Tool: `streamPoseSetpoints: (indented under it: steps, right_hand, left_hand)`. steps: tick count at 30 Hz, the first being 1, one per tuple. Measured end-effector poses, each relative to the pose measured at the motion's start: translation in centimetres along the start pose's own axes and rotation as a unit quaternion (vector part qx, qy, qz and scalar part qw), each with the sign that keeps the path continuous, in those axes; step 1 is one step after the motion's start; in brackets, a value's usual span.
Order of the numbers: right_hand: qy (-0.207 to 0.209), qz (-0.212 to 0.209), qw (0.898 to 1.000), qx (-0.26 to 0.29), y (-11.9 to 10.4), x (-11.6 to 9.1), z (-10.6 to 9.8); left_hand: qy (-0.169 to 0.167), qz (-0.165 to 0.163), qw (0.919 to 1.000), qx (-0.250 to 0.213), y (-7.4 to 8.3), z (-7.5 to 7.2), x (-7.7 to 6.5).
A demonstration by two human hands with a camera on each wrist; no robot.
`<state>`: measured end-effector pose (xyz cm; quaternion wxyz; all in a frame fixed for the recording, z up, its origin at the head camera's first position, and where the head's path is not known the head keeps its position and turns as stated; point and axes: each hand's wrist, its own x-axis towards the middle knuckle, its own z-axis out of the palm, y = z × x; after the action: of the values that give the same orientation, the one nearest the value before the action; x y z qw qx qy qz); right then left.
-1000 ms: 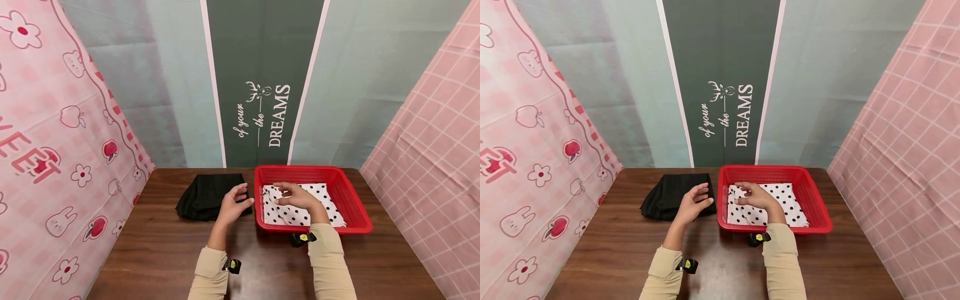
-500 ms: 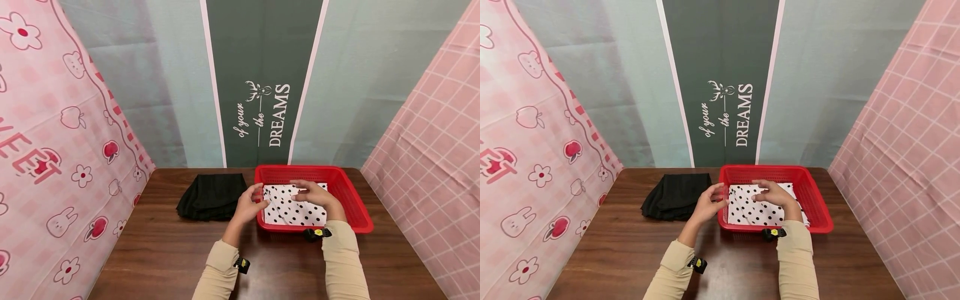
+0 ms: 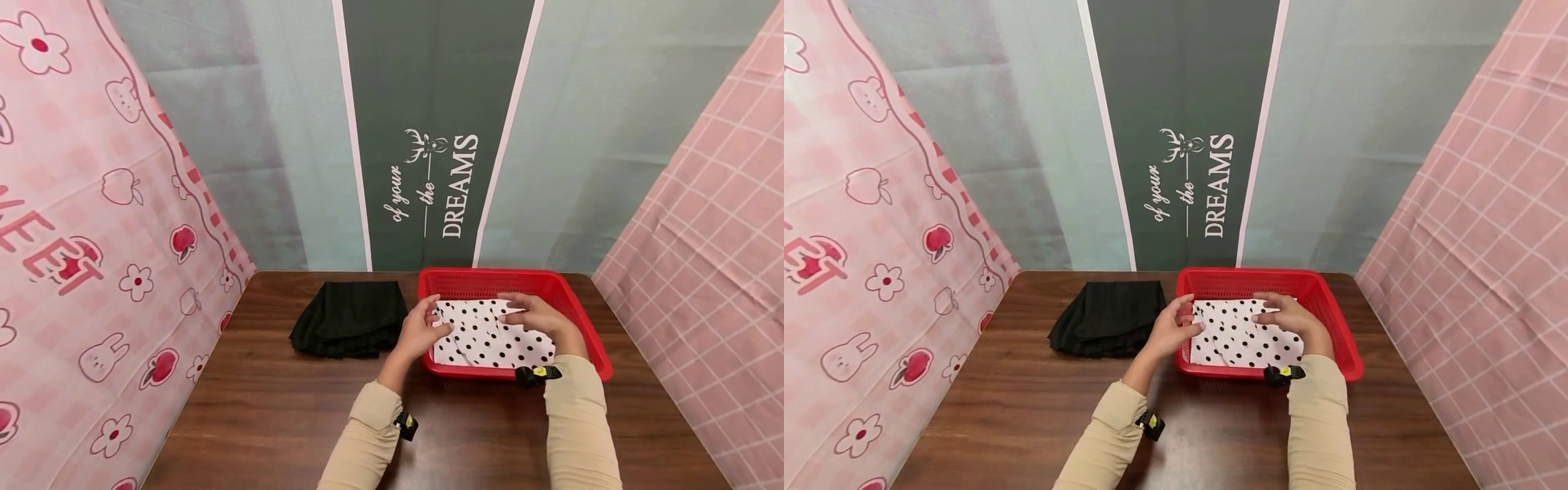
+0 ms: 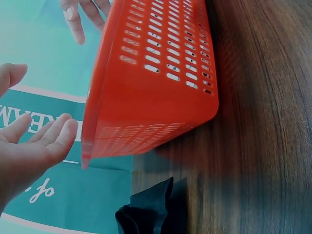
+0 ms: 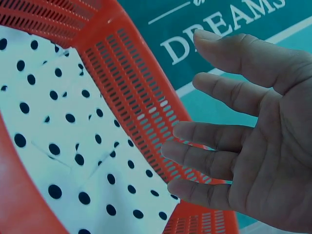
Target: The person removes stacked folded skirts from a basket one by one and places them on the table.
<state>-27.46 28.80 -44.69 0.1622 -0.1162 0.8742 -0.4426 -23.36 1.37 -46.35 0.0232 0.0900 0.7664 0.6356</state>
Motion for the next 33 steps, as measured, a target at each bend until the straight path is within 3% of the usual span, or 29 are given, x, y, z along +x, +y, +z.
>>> streamPoseSetpoints:
  steps: [12,18,27,33]
  right_hand:
    - [0.031,0.047,0.997,0.053,2.4,0.3,-1.5]
    - [0.044,0.063,0.995,0.065,3.5,0.0,-2.2]
    - [0.037,0.101,0.992,0.067,5.2,-0.2,-3.3]
    - [0.030,0.115,0.989,0.087,6.2,-0.6,-3.7]
  left_hand:
    - [-0.012,0.005,0.9990,0.043,-0.1,1.2,1.2]
    - [-0.028,-0.009,0.9981,0.055,-0.2,1.9,1.6]
    - [-0.017,-0.053,0.9914,0.118,-0.8,3.5,1.9]
    - [-0.012,-0.055,0.9919,0.113,-1.2,4.3,2.1]
